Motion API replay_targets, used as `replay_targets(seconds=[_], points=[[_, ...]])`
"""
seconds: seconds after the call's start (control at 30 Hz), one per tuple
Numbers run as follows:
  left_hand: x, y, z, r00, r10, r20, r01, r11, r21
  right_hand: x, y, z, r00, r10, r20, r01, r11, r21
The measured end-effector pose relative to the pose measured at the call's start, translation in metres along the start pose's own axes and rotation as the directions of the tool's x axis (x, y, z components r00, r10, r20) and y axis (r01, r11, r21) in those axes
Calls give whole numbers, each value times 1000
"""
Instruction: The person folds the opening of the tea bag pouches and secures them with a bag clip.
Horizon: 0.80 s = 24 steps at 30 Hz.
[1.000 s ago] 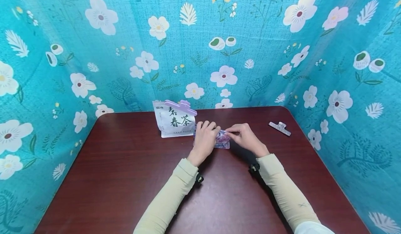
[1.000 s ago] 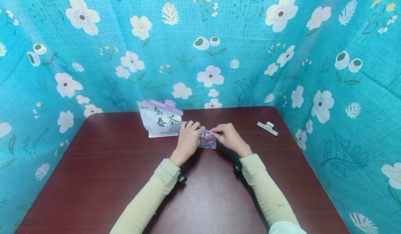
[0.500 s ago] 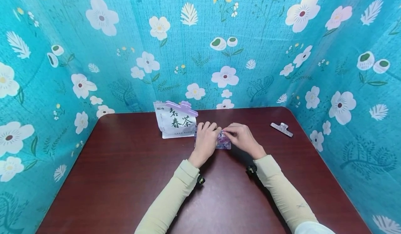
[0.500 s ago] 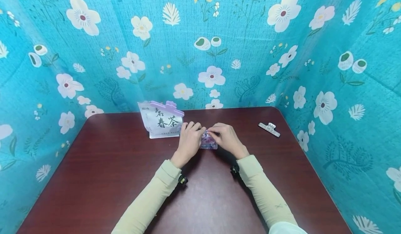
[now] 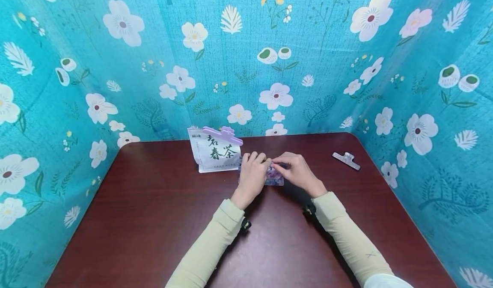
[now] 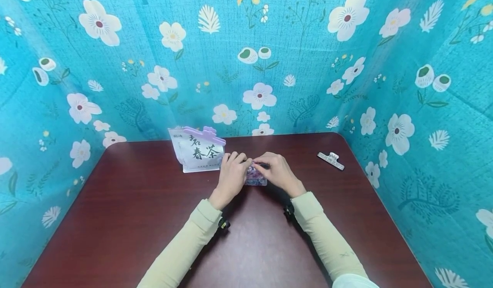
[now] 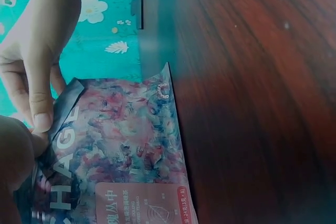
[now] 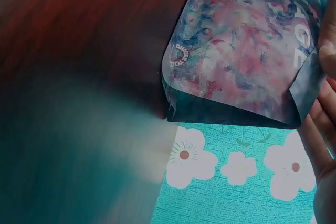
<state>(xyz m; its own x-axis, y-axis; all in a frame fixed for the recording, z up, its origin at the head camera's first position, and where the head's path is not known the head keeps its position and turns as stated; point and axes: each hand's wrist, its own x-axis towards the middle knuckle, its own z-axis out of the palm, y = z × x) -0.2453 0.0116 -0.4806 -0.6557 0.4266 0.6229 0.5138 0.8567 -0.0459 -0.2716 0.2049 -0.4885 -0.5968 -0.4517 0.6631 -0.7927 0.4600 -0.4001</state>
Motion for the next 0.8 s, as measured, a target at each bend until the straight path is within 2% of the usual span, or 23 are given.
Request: replay_targets(seconds=[0.2,0.4,0.5,0.63,0.7,0.8], points=[[1,0,-1,1000,-6,-22,5,1000,-9,2,-2,-1,998,-58,-4,58,997,-54],[1,-2,-2,1000,6,-9,-6,1000,-17,5,-2,-1,993,-116,7,116,989,-90],[0,-2,-3,1000,16,7,-16,1000,-21,4,-2,-1,994,-110,5,110,990,-94],[-2,-3,-4,1000,24,15,-23,999,-23,1,0,0,998,-64,10,64,996,-68],[-2,-4,-4,1000,24,2,-24,999,-35,1,1,-1,999,-36,21,37,998,-42],[-2,-6,-3,999,18,-50,-21,998,-54,1,4,-4,999,-5,50,5,1000,-2]])
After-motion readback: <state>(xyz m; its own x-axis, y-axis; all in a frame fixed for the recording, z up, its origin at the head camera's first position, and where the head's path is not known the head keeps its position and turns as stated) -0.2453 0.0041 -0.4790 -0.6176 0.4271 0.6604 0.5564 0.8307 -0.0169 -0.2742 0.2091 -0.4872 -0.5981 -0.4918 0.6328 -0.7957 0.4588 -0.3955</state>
